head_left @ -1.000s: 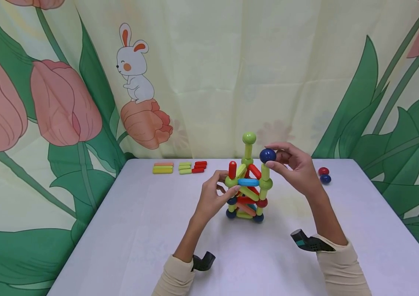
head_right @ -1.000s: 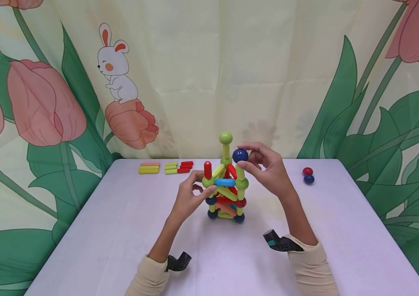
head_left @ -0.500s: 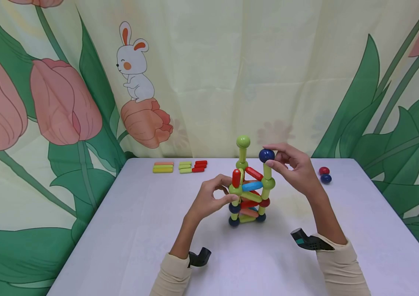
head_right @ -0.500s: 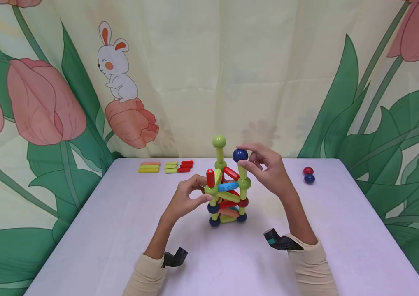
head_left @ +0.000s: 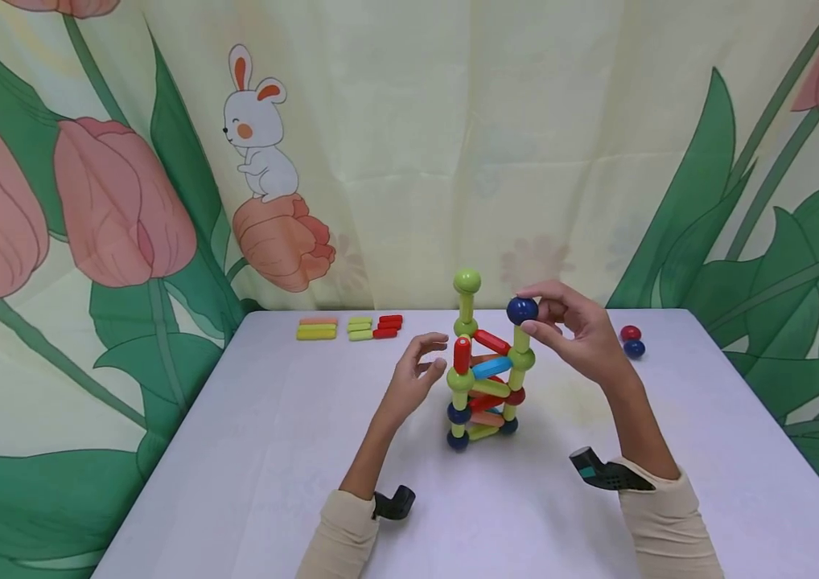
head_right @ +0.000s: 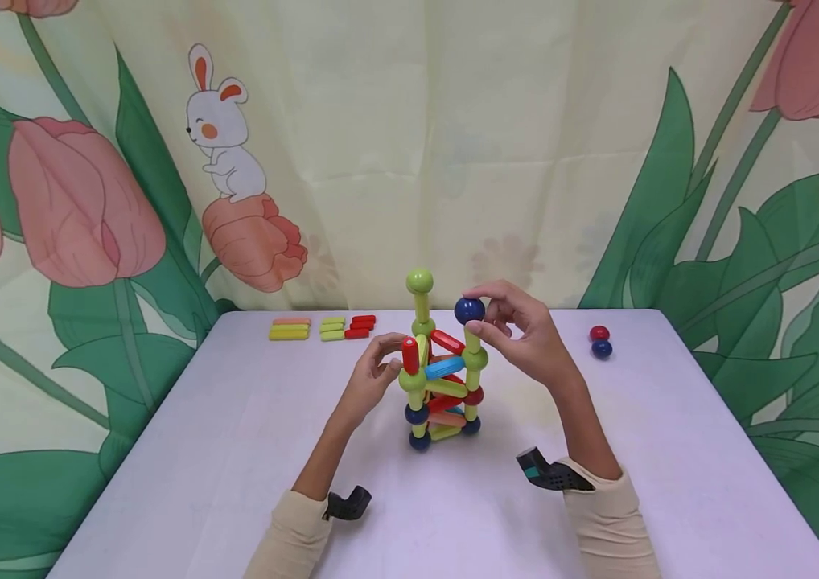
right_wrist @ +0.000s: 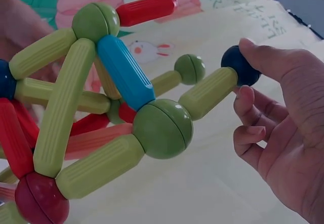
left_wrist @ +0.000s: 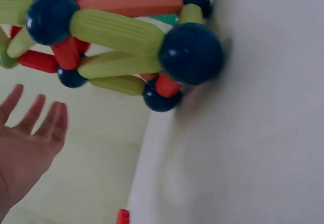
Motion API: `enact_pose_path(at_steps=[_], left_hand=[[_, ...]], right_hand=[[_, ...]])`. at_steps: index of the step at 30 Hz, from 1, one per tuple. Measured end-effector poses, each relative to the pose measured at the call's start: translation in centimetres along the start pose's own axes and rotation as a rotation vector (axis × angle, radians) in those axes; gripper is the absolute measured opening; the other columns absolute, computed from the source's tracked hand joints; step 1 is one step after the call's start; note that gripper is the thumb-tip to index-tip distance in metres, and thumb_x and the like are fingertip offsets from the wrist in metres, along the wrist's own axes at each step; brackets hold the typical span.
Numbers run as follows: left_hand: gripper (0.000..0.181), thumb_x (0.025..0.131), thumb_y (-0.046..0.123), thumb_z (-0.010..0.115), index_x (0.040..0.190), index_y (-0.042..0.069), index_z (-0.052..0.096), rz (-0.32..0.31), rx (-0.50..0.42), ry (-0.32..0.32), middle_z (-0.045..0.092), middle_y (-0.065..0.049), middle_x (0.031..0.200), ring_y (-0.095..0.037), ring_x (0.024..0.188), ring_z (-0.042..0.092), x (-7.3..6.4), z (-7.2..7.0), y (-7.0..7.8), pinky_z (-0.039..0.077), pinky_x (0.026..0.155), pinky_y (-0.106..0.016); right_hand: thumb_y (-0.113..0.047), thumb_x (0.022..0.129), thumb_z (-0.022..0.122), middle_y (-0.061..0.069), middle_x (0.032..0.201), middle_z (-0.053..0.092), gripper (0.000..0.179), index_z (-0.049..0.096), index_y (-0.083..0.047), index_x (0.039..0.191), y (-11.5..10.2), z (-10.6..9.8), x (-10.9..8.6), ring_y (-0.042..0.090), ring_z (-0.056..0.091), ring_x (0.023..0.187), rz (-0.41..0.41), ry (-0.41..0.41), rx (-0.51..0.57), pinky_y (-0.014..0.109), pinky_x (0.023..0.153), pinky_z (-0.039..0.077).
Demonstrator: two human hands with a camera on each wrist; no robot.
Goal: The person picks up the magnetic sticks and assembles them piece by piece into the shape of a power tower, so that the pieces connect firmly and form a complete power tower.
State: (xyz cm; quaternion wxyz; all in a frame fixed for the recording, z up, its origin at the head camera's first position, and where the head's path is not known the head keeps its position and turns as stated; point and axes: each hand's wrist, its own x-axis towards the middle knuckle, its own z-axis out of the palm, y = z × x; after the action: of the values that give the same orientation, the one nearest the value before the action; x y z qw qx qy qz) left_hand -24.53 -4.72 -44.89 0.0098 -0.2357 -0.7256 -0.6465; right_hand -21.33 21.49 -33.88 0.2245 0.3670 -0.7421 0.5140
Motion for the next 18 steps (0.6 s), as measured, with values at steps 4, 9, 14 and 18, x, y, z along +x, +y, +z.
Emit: enact_pose_path(at_steps=[4, 9, 14, 18], left_hand=[[0.054, 0.101, 0.015, 0.051, 0.151, 0.013, 0.031, -0.101, -0.024, -0.154, 0.037, -0.01, 0.154, -0.031, 0.142, 0.038, 0.0, 0.1, -1.3, 0.039, 0.111, -0.045], [0.054, 0.101, 0.022, 0.053, 0.152, 0.02, 0.032, -0.117, -0.037, -0.244, 0.036, -0.005, 0.155, -0.03, 0.141, 0.04, 0.0, 0.3, -2.2, 0.044, 0.108, -0.042], [0.057, 0.094, 0.035, 0.063, 0.145, 0.018, 0.043, -0.109, 0.064, -0.28, 0.047, -0.005, 0.145, -0.026, 0.132, 0.047, 0.0, -0.3, -2.5, 0.048, 0.101, -0.037], [0.068, 0.086, 0.043, 0.072, 0.141, 0.015, 0.045, -0.085, 0.13, -0.349, 0.055, -0.007, 0.133, -0.018, 0.119, 0.049, 0.0, -0.6, -2.7, 0.049, 0.092, -0.032]], right_hand=[[0.013, 0.085, 0.064, -0.001, 0.103, 0.063, 0.044, 0.054, 0.008, 0.127, 0.3, -0.1, -0.2, 0.009, 0.057, 0.074, -0.014, 0.022, 0.069, 0.014, 0.07, 0.051], [0.008, 0.092, 0.058, 0.0, 0.114, 0.066, 0.034, 0.053, 0.012, 0.126, 1.3, -1.0, -0.8, 0.01, 0.053, 0.067, -0.003, 0.15, 0.089, 0.016, 0.061, 0.046], [0.001, 0.095, 0.057, -0.013, 0.093, 0.065, 0.024, 0.061, 0.009, 0.117, 3.1, -2.9, -2.6, 0.01, 0.051, 0.062, 0.221, 0.383, -0.107, 0.016, 0.053, 0.039], [-0.02, 0.098, 0.059, -0.016, 0.092, 0.061, 0.025, 0.066, -0.003, 0.114, 6.4, -4.9, -4.8, 0.003, 0.053, 0.061, 0.555, 0.596, -0.169, 0.012, 0.054, 0.04]])
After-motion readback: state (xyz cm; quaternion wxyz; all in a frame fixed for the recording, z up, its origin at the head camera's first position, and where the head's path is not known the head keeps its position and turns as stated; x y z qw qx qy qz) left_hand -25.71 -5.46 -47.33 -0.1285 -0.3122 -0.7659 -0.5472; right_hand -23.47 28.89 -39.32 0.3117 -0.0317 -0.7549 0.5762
